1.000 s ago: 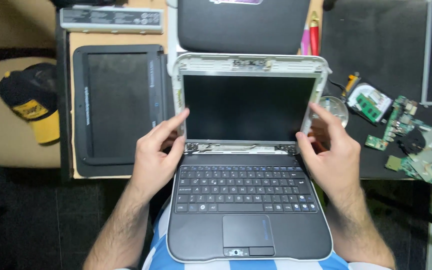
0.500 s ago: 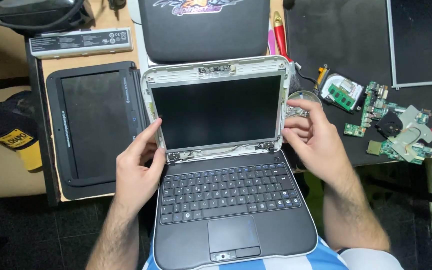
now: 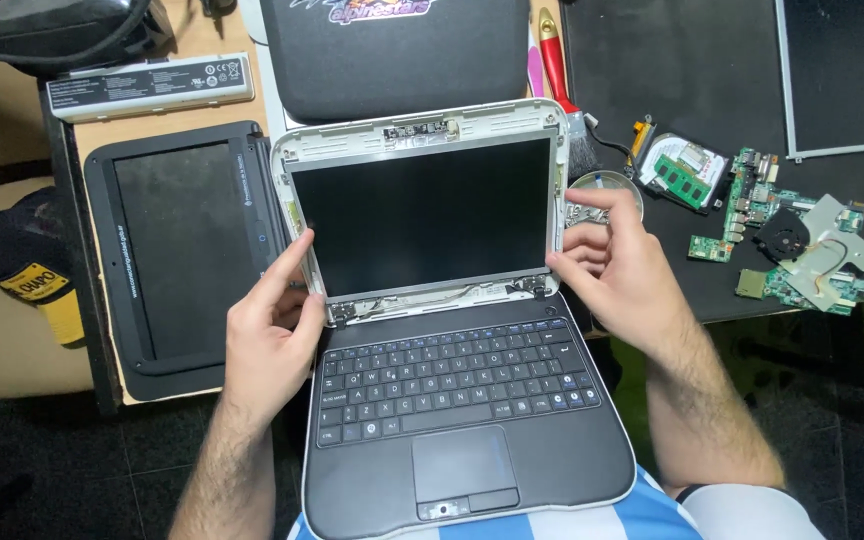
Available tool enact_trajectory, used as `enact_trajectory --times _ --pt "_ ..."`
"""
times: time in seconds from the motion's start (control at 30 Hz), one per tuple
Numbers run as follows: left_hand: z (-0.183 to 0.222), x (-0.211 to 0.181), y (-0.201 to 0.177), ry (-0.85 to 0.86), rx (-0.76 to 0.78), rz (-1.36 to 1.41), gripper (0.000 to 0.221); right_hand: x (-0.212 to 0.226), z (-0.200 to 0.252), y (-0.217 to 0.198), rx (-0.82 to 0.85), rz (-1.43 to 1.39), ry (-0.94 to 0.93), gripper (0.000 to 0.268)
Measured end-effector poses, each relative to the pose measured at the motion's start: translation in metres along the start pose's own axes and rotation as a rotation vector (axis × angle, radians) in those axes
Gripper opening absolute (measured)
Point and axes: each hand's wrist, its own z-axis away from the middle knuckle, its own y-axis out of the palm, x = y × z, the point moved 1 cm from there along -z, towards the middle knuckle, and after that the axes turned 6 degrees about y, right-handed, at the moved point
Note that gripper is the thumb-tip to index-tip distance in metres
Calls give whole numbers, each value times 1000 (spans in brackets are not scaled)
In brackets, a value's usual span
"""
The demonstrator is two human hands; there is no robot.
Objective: Disassembling a laptop to remove the keyboard, trackpad assembly, and screen components using a screwdriver and manual prying.
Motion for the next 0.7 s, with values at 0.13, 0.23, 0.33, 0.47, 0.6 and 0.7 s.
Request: enact_trajectory --times 0.13,0.23,0.33,0.47,0.6,0.7 --pt "10 -8 -3 -28 6 -9 78 -4 11 -1 18 13 22 73" --pt "22 -11 -8 -116 25 27 80 -2 22 4 58 -21 39 72" --pt "35 -26 -15 -148 89 -1 68 6 38 12 34 116 43 65" --pt "41 -33 -18 -341 207 11 82 0 49 18 63 185 152 70" --pt "36 -38 -17 -506 328 -143 85 -1 48 23 130 283 238 71" --pt "29 -46 -16 -475 410 -308 81 1 43 24 193 350 216 70"
